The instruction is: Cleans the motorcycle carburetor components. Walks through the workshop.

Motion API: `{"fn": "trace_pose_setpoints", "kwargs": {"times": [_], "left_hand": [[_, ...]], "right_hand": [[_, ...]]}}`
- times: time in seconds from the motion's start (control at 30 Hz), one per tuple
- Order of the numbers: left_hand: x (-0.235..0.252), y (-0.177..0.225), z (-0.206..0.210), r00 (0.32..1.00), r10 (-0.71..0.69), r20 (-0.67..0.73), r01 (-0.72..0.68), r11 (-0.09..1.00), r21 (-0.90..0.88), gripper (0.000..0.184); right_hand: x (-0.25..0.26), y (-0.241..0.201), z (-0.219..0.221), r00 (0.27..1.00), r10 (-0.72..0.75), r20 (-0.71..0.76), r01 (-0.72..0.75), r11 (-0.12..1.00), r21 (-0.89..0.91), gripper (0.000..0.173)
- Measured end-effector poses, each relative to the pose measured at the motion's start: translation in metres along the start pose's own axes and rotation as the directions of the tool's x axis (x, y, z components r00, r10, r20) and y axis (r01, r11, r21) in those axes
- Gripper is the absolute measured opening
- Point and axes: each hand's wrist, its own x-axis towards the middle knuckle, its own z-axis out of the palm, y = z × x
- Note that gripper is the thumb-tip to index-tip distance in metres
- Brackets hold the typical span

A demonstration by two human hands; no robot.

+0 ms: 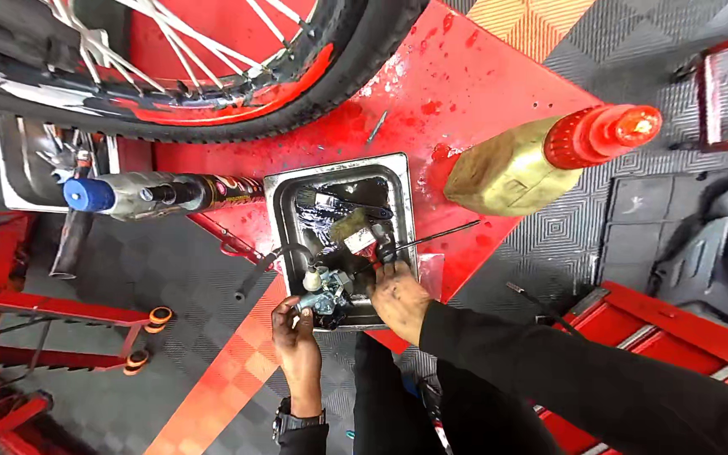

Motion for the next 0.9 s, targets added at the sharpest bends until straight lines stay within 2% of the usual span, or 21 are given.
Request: {"fn": "trace_pose_setpoints", "kwargs": {"times": [0.1,0.23,0.3,0.37,0.43,0.5,0.57,0.7,0.8,0.87,0.9], "left_hand": [[0.001,0.004,0.0,0.999,0.023,0.038,-0.029,0.986,0.167,0.037],[0.005,0.003,0.002,0.987,0.082,0.14,-0.138,0.877,0.46,0.081],[0.001,0.005,0.009,0.983,0.115,0.144,-0.179,0.783,0.596,0.101],[-0.002,0.007,0.021,0.989,0.115,0.095,-0.149,0.718,0.68,0.111],[-0.005,0.006,0.031,0.992,0.123,0.038,-0.113,0.687,0.717,0.11],[-0.006,0.0,0.039,0.986,0.164,-0.012,-0.104,0.676,0.729,0.106],[-0.006,-0.004,0.044,0.982,0.185,-0.039,-0.099,0.68,0.726,0.102],[-0.007,-0.009,0.048,0.974,0.221,-0.056,-0.108,0.662,0.742,0.097],[-0.011,-0.009,0.046,0.974,0.221,-0.051,-0.112,0.664,0.739,0.094],[-0.011,-0.009,0.048,0.973,0.226,-0.052,-0.114,0.66,0.742,0.094],[-0.011,-0.009,0.048,0.971,0.233,-0.053,-0.117,0.658,0.744,0.094]], "right_hand": [[-0.003,-0.001,-0.002,1.0,0.002,-0.03,-0.001,0.999,0.034,0.025],[-0.03,0.002,-0.011,0.989,-0.021,-0.145,0.045,0.985,0.167,0.021],[-0.044,0.007,-0.018,0.972,-0.055,-0.23,0.097,0.98,0.174,0.018],[-0.053,0.017,-0.027,0.928,-0.112,-0.355,0.194,0.959,0.206,0.015],[-0.054,0.03,-0.028,0.838,-0.152,-0.525,0.32,0.915,0.245,0.016],[-0.042,0.043,-0.026,0.764,-0.107,-0.636,0.384,0.868,0.314,0.015],[-0.025,0.053,-0.023,0.753,-0.033,-0.657,0.358,0.859,0.367,0.016],[-0.008,0.056,-0.021,0.762,0.005,-0.648,0.264,0.911,0.318,0.015],[-0.02,0.046,-0.03,0.644,0.178,-0.744,0.281,0.849,0.447,0.014],[-0.025,0.038,-0.044,0.557,0.326,-0.764,0.359,0.735,0.576,0.014],[-0.024,0.033,-0.05,0.537,0.372,-0.757,0.392,0.684,0.615,0.015]]}}
